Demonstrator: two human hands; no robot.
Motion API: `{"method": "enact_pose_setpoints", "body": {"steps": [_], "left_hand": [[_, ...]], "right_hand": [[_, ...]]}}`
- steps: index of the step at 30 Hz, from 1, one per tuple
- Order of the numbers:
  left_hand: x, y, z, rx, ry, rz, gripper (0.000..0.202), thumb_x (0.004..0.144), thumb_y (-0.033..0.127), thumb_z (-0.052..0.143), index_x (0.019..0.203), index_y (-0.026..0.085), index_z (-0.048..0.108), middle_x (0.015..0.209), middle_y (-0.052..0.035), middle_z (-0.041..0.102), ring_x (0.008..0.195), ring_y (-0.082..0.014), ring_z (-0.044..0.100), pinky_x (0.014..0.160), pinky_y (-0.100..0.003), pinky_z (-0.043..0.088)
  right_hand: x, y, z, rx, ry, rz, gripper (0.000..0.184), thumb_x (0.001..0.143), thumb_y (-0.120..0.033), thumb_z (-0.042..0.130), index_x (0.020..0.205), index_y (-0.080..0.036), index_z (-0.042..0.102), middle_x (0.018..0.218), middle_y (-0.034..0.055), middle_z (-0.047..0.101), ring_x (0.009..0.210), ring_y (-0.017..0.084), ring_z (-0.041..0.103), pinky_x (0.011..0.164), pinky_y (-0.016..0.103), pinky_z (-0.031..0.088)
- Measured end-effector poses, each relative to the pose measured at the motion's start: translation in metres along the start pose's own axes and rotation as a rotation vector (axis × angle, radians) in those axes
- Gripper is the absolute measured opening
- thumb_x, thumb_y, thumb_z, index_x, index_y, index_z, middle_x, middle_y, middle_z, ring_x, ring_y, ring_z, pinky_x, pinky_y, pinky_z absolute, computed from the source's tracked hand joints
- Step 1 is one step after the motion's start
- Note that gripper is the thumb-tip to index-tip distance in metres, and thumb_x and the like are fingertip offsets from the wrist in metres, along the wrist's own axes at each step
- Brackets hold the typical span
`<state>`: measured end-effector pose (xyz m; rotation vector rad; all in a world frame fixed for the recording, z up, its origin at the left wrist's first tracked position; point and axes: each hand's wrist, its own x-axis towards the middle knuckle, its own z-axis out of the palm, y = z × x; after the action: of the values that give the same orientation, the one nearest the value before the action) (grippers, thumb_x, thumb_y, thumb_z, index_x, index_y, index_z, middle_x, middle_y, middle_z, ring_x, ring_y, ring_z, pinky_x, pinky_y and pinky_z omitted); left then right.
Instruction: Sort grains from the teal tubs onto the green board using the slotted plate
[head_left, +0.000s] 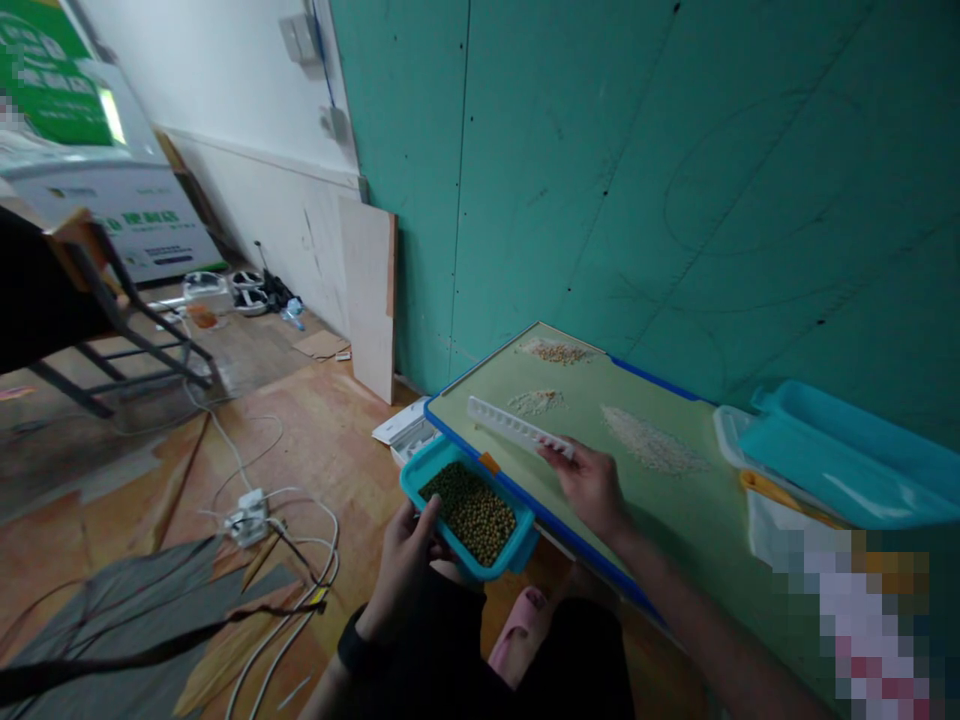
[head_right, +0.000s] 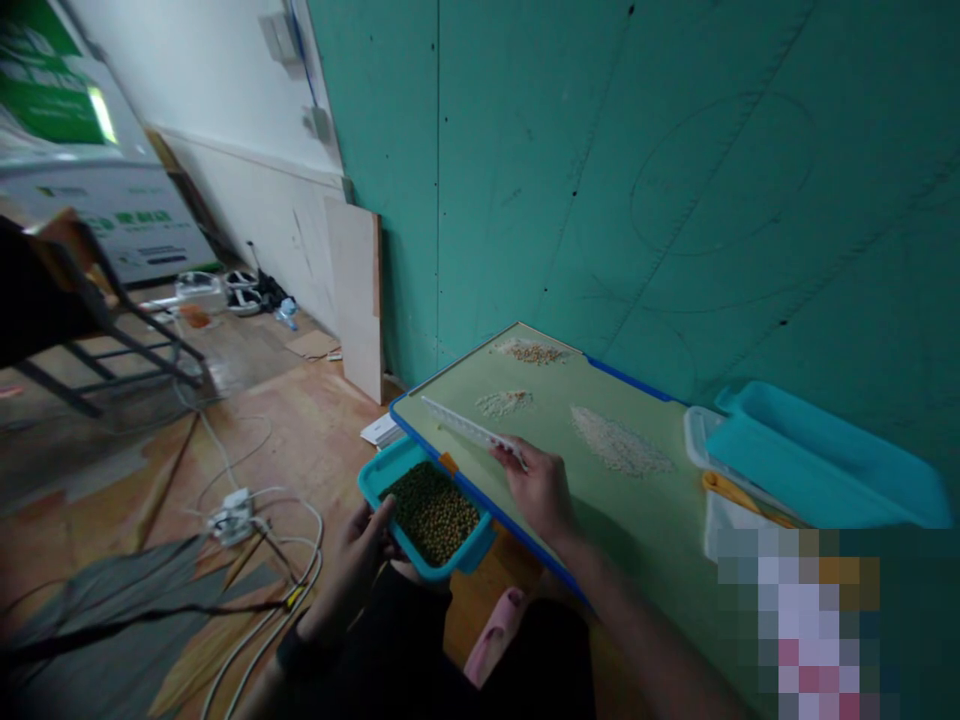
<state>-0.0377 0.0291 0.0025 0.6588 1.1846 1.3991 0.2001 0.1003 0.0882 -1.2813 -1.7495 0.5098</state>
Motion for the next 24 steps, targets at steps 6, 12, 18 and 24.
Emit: {"method": "enact_pose_setpoints", "body": {"steps": [6, 12, 18, 24], "left_hand": [[0.000, 0.001, -0.003, 0.026, -0.008, -0.004, 0.047, 0.073, 0.059, 0.076, 0.087, 0.018, 0.057, 0.052, 0.0079, 0.057, 0.039, -0.0125, 0.058, 0.039, -0.022, 0.048], [0.002, -0.001, -0.002, 0.031, 0.012, -0.001, 0.050, 0.069, 0.061, 0.079, 0.080, 0.019, 0.055, 0.049, 0.0081, 0.055, 0.037, -0.0117, 0.055, 0.038, -0.023, 0.047], [-0.001, -0.003, 0.003, 0.028, 0.019, -0.016, 0.051, 0.067, 0.062, 0.080, 0.080, 0.019, 0.056, 0.049, 0.0087, 0.054, 0.037, -0.0114, 0.054, 0.037, -0.022, 0.046], [-0.001, -0.011, 0.002, 0.037, 0.031, -0.027, 0.053, 0.063, 0.062, 0.082, 0.081, 0.018, 0.058, 0.050, 0.0090, 0.052, 0.038, -0.0106, 0.053, 0.037, -0.021, 0.044]], "right_hand": [[-0.008, 0.002, -0.009, 0.077, -0.092, -0.024, 0.027, 0.090, -0.045, 0.065, 0.098, -0.023, 0.079, 0.088, 0.0053, 0.079, 0.077, 0.023, 0.075, 0.070, 0.029, 0.057], [-0.020, 0.006, -0.040, 0.176, -0.022, 0.068, 0.025, 0.082, -0.046, 0.072, 0.085, -0.022, 0.079, 0.084, 0.0051, 0.079, 0.075, 0.024, 0.075, 0.068, 0.032, 0.059], [0.031, 0.052, -0.063, -0.022, 0.371, 0.210, 0.044, 0.075, -0.058, 0.071, 0.084, -0.016, 0.077, 0.083, 0.0093, 0.078, 0.080, 0.028, 0.072, 0.073, 0.036, 0.055], [0.078, 0.096, -0.063, 0.046, 0.456, 0.349, 0.049, 0.067, -0.058, 0.072, 0.082, -0.012, 0.074, 0.073, 0.0082, 0.073, 0.072, 0.024, 0.068, 0.065, 0.033, 0.050]]}}
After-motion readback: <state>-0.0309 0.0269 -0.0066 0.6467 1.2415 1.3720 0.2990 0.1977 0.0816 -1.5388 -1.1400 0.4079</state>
